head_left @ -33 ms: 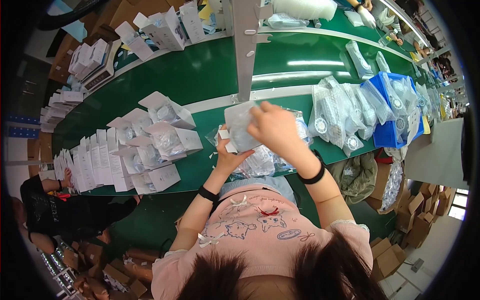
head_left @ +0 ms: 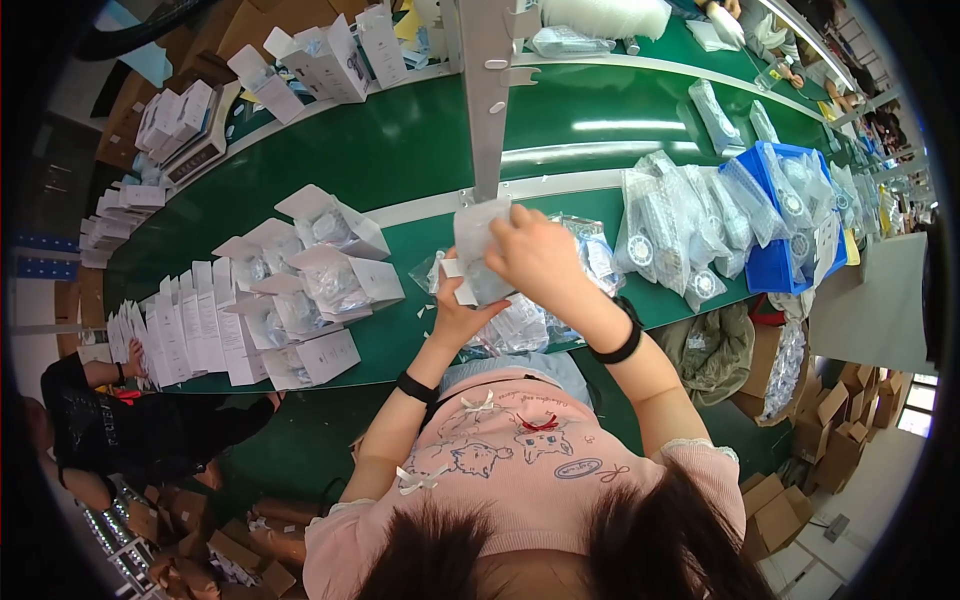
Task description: The person folds cardboard boxes, places a small plastic bag inside each, and then inserts a handheld fan wrapped in bubble wrap. They repeat this process for several more boxes, occasionally moving items on the table to reach others.
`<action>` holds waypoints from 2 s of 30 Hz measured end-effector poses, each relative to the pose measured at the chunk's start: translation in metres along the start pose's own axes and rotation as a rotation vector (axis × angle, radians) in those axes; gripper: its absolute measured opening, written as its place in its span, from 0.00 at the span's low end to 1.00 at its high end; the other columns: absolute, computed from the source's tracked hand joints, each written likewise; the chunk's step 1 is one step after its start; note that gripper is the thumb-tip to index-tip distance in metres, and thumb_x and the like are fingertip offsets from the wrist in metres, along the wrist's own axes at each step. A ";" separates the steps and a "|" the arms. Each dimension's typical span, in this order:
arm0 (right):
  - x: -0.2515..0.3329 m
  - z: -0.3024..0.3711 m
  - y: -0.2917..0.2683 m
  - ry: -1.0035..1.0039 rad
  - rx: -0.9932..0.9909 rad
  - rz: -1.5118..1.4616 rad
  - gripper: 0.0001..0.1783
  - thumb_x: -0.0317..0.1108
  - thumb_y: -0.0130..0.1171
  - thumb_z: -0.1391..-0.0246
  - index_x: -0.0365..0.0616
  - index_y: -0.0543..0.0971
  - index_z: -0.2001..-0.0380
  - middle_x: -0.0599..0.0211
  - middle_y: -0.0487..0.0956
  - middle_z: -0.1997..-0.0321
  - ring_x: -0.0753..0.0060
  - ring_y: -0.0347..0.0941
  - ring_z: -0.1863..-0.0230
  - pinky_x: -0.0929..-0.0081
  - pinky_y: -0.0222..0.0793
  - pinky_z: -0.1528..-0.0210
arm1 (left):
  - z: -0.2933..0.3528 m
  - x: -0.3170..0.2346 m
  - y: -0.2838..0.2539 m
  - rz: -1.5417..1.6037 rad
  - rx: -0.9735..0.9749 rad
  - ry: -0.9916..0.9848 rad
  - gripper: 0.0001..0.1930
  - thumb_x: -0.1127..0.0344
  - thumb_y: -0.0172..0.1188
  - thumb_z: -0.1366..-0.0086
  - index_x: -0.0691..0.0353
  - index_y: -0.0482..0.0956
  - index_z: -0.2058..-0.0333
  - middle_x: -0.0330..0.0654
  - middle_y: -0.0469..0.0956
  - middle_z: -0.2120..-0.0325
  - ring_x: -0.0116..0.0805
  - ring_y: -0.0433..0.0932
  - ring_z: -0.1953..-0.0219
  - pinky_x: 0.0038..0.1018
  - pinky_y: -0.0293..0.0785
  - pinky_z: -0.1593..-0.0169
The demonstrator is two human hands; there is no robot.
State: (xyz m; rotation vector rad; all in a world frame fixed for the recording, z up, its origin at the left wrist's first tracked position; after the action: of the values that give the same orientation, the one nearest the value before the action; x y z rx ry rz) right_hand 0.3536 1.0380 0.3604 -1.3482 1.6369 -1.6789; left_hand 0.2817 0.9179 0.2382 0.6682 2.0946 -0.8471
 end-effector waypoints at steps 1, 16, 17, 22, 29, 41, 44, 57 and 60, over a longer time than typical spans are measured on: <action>-0.004 0.001 0.007 -0.001 -0.002 0.001 0.11 0.35 0.54 0.62 0.41 0.73 0.73 0.61 0.72 0.72 0.57 0.69 0.70 0.66 0.65 0.73 | -0.005 -0.001 0.001 -0.016 0.054 -0.044 0.43 0.68 0.73 0.67 0.55 0.49 0.57 0.62 0.51 0.48 0.54 0.57 0.47 0.39 0.59 0.48; -0.186 0.072 0.101 0.277 0.184 0.356 0.11 0.27 0.56 0.63 0.48 0.74 0.71 0.69 0.72 0.65 0.60 0.60 0.50 0.36 0.49 0.52 | -0.025 -0.021 -0.054 -0.277 -0.002 -0.296 0.16 0.67 0.66 0.59 0.62 0.72 0.69 0.54 0.64 0.53 0.39 0.69 0.62 0.30 0.64 0.56; -0.182 0.072 0.093 0.240 0.092 0.310 0.11 0.26 0.57 0.64 0.47 0.74 0.71 0.68 0.72 0.66 0.61 0.62 0.52 0.40 0.52 0.52 | -0.026 -0.020 -0.055 -0.236 -0.004 -0.372 0.13 0.68 0.66 0.59 0.62 0.73 0.73 0.54 0.66 0.54 0.39 0.69 0.63 0.29 0.65 0.57; -0.143 0.063 0.023 0.269 -0.236 -0.236 0.13 0.21 0.57 0.66 0.44 0.73 0.71 0.67 0.72 0.68 0.62 0.68 0.62 0.61 0.64 0.58 | -0.043 -0.031 -0.054 -0.123 0.000 -0.659 0.09 0.71 0.65 0.61 0.65 0.75 0.79 0.54 0.73 0.61 0.43 0.73 0.61 0.29 0.66 0.58; -0.025 0.040 -0.014 -0.328 -0.467 -0.675 0.18 0.17 0.58 0.75 0.40 0.73 0.72 0.62 0.75 0.69 0.61 0.71 0.65 0.72 0.66 0.64 | -0.039 -0.011 -0.054 -0.265 0.011 -0.411 0.06 0.73 0.63 0.59 0.65 0.75 0.79 0.55 0.74 0.65 0.45 0.72 0.57 0.29 0.66 0.60; -0.001 0.034 0.025 -0.622 -0.445 -0.208 0.06 0.31 0.52 0.64 0.45 0.70 0.78 0.70 0.69 0.70 0.69 0.66 0.66 0.77 0.64 0.67 | -0.040 -0.014 -0.052 -0.219 -0.017 -0.431 0.07 0.72 0.64 0.59 0.64 0.75 0.79 0.55 0.73 0.63 0.40 0.73 0.60 0.25 0.64 0.73; 0.000 0.039 0.047 -0.682 -0.134 -0.177 0.08 0.35 0.55 0.63 0.44 0.72 0.77 0.66 0.69 0.69 0.67 0.64 0.60 0.74 0.63 0.61 | -0.041 -0.019 -0.049 -0.230 -0.017 -0.397 0.08 0.72 0.64 0.59 0.64 0.75 0.78 0.55 0.74 0.63 0.40 0.73 0.60 0.25 0.64 0.72; -0.024 0.058 0.068 -0.235 -0.149 -0.555 0.48 0.38 0.68 0.75 0.43 0.58 0.45 0.53 0.57 0.44 0.50 0.51 0.42 0.55 0.48 0.43 | -0.016 -0.006 -0.059 -0.197 -0.123 -0.433 0.07 0.72 0.61 0.55 0.66 0.73 0.77 0.54 0.73 0.64 0.48 0.71 0.59 0.31 0.66 0.57; -0.040 0.062 0.118 -0.090 0.017 -0.800 0.50 0.34 0.68 0.75 0.42 0.55 0.44 0.52 0.58 0.45 0.49 0.52 0.42 0.61 0.49 0.42 | -0.022 -0.031 -0.050 -0.108 -0.036 -0.479 0.07 0.73 0.60 0.53 0.65 0.72 0.74 0.52 0.72 0.61 0.42 0.73 0.61 0.26 0.67 0.61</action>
State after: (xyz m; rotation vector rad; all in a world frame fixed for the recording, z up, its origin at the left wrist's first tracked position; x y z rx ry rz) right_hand 0.3869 1.0159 0.2273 -2.2154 1.0716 -1.9739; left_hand 0.2553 0.8966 0.2903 0.2946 1.7162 -0.9221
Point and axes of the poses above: each hand's wrist, its own z-axis away from the middle knuckle, its own y-axis out of the palm, x = y × z, the point moved 2 cm from there along -z, towards the middle knuckle
